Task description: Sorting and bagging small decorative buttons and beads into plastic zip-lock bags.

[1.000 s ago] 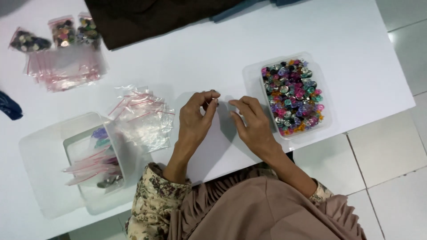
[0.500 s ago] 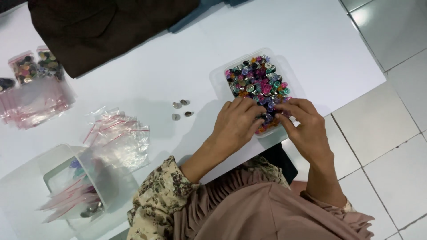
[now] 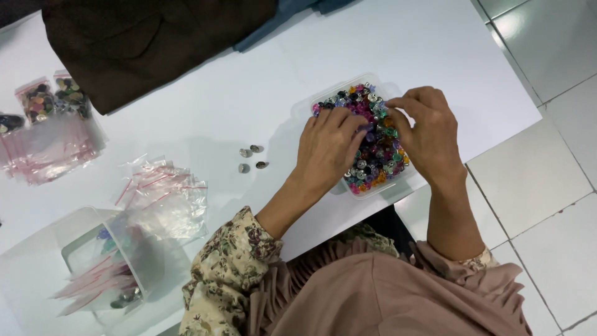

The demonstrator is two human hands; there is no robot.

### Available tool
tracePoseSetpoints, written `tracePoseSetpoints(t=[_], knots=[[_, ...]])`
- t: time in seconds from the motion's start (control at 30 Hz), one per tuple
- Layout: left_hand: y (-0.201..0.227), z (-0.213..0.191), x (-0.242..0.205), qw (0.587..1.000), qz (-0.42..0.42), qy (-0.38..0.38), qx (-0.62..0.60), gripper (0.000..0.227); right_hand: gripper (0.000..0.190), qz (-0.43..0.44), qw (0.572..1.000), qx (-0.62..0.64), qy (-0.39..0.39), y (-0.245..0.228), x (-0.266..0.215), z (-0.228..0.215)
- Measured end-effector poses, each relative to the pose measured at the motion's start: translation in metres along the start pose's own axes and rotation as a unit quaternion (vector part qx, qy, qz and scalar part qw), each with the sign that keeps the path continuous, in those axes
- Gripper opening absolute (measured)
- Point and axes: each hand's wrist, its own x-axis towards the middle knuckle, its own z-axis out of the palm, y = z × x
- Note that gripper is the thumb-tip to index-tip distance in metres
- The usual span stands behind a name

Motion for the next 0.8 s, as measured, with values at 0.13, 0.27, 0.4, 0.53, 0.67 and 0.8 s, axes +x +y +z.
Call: tracePoseSetpoints(t=[0.13,0.27,0.4,0.53,0.67,0.8], knots=[[-0.007,0.008,0.031,1.000,0.004,0.007,0.013,0.013,0.010,0.014,0.999,-0.007,-0.047,0.007,0.014,0.014],[-0.019,0.041,0.051,0.999,0.014,-0.012,0.047,0.013,0.016,-0.002,0.994,-0.082,-0.076,0.008,0.017,0.020],[-0.019,0.054,0.062,0.996,0.039,0.007,0.081,0.006,0.016,-0.011,0.989,-0.124,-0.081,0.022,0.008,0.030],[-0.029,0.065,0.068,0.994,0.053,0.025,0.094,0.005,0.012,-0.003,0.991,-0.108,-0.085,0.022,0.003,0.028],[-0.029,0.074,0.070,0.987,0.047,0.011,0.154,0.007,0.013,0.007,0.999,-0.004,-0.053,0.017,-0.003,0.018],[-0.026,0.054,0.066,0.996,0.008,-0.057,0.074,0.014,0.018,0.087,0.983,0.165,-0.005,0.002,-0.013,0.001]])
